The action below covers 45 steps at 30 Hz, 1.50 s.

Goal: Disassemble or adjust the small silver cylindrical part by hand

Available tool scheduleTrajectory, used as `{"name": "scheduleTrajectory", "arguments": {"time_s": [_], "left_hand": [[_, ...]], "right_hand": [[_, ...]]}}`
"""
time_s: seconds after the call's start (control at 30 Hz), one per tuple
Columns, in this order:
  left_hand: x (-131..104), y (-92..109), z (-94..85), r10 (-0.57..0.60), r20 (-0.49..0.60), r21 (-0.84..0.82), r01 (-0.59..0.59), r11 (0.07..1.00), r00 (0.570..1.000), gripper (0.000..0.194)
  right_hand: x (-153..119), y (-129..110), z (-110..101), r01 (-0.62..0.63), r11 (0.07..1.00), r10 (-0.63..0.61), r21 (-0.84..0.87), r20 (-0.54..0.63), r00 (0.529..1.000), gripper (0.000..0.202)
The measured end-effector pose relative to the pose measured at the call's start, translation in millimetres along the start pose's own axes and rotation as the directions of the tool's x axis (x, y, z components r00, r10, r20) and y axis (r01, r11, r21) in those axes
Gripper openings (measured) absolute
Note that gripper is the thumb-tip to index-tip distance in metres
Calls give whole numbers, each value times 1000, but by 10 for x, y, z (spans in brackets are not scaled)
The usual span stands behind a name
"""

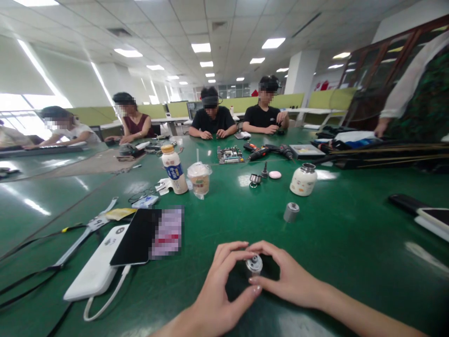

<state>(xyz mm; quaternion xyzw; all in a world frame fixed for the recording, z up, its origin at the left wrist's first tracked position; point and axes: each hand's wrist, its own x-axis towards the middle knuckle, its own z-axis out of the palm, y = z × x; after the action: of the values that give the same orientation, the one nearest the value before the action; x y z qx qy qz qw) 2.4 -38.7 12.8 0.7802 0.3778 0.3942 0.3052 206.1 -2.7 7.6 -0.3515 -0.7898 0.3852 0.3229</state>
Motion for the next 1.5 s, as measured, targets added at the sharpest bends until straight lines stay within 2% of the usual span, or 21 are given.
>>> {"name": "scheduleTrajectory", "arguments": {"time_s": [0.1,0.2,0.3,0.43,0.53,0.8,0.9,1.0,1.07,1.13,1.23,1.5], "left_hand": [[-2,-3,12,11,-58,7,-11,1000,998,38],[-24,-8,23,83,-99,58,-78,995,992,42],[-45,-12,20,182,-36,183,-173,968,983,40],[-45,-37,11,312,53,350,-310,884,949,41],[-30,-65,20,339,43,407,-326,853,940,42],[-42,-79,15,377,34,408,-357,840,926,45],[-58,-116,1,338,-39,487,-278,828,940,48],[-50,-202,5,210,-135,601,-88,794,968,50],[-37,-267,20,120,-141,647,0,762,983,48],[-24,-319,39,48,-109,666,37,745,993,44],[-4,-354,55,-19,-90,648,73,758,996,39],[126,-410,17,-109,-189,454,185,872,976,31]], "right_hand": [[-9,36,29,14,996,-15,-85,-10,1000,31],[-23,52,33,38,991,-38,-127,0,999,33],[-34,58,33,64,986,-63,-153,11,998,35],[-36,61,39,75,981,-70,-179,29,997,26],[-33,55,38,76,977,-67,-198,49,997,26],[-25,71,38,106,974,-97,-200,56,994,28],[-26,67,35,92,972,-81,-216,58,995,33],[-29,53,27,52,970,-38,-236,61,997,37],[-34,42,21,31,970,-15,-243,66,998,38],[-40,31,17,17,970,1,-244,73,997,39],[-44,19,17,11,971,8,-239,78,997,37],[-16,25,8,22,973,-5,-232,77,997,37]]}}
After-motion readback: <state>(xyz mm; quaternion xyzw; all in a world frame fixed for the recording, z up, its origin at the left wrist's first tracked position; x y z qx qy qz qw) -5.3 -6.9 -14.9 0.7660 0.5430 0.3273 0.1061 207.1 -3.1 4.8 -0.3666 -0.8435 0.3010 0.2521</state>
